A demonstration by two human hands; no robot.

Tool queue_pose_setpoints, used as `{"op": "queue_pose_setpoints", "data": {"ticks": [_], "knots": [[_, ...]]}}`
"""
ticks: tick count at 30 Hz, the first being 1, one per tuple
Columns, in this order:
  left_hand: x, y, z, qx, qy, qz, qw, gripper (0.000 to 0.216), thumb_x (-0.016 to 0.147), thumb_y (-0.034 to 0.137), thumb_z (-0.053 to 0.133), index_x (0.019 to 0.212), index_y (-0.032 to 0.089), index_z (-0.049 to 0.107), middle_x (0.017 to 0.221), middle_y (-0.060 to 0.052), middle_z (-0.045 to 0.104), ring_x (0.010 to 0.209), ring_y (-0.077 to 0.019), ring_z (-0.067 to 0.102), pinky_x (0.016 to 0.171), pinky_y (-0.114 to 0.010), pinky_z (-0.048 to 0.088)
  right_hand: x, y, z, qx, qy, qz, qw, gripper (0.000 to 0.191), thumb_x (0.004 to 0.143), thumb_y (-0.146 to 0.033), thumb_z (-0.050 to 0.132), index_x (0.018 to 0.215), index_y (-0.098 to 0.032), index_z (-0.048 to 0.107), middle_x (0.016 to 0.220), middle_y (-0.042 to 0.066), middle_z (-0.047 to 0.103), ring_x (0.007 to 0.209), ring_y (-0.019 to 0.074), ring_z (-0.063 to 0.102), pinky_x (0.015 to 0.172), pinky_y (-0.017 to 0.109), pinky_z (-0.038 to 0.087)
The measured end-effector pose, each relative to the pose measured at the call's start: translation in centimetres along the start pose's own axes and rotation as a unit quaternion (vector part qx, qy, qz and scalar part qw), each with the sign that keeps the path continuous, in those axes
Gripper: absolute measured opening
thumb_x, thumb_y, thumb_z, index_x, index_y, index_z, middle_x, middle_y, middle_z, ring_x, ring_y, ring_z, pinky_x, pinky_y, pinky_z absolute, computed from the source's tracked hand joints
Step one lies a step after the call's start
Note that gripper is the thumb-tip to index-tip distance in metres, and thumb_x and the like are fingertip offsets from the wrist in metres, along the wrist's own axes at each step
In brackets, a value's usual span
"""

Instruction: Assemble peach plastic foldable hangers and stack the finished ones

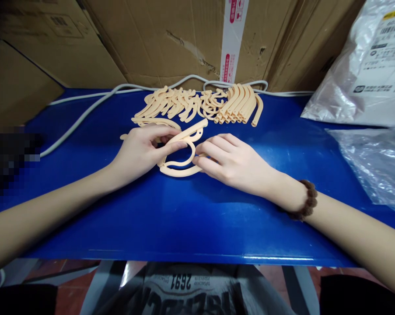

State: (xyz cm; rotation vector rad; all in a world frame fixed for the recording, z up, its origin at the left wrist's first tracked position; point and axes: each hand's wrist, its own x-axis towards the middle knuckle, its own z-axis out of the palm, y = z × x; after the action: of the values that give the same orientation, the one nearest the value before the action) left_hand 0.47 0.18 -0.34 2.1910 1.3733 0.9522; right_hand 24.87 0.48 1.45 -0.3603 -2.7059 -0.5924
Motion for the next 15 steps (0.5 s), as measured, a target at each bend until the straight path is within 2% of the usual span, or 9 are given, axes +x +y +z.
{"op": "queue_pose_setpoints", "data": {"ticks": [9,15], "knots": [[0.02,-0.15,0.02,0.056,0.000,0.030,0.998,0.029,0.092,0.048,0.064,0.101,0.023,0.076,0.087,-0.001,0.071,0.081,-0.0174,0.061,0.066,-0.028,0.039,-0.07,0.13,0.19,0.023,-0.001,0.001,1.000,0.023,0.099,-0.030,0.050,0.109,-0.013,0.062,0.106,0.009,0.070,0.098,0.0209,0.058,0.082,0.035,0.046],[-0.17,0.12,0.03,0.105,-0.004,0.062,0.993,0.030,0.094,0.047,0.061,0.103,0.022,0.075,0.095,-0.003,0.072,0.089,-0.0201,0.063,0.073,-0.031,0.042,0.04,0.12,0.20,0.026,0.008,0.001,1.000,0.020,0.098,-0.029,0.054,0.105,-0.012,0.062,0.105,0.009,0.070,0.097,0.0222,0.059,0.081,0.035,0.046]]}}
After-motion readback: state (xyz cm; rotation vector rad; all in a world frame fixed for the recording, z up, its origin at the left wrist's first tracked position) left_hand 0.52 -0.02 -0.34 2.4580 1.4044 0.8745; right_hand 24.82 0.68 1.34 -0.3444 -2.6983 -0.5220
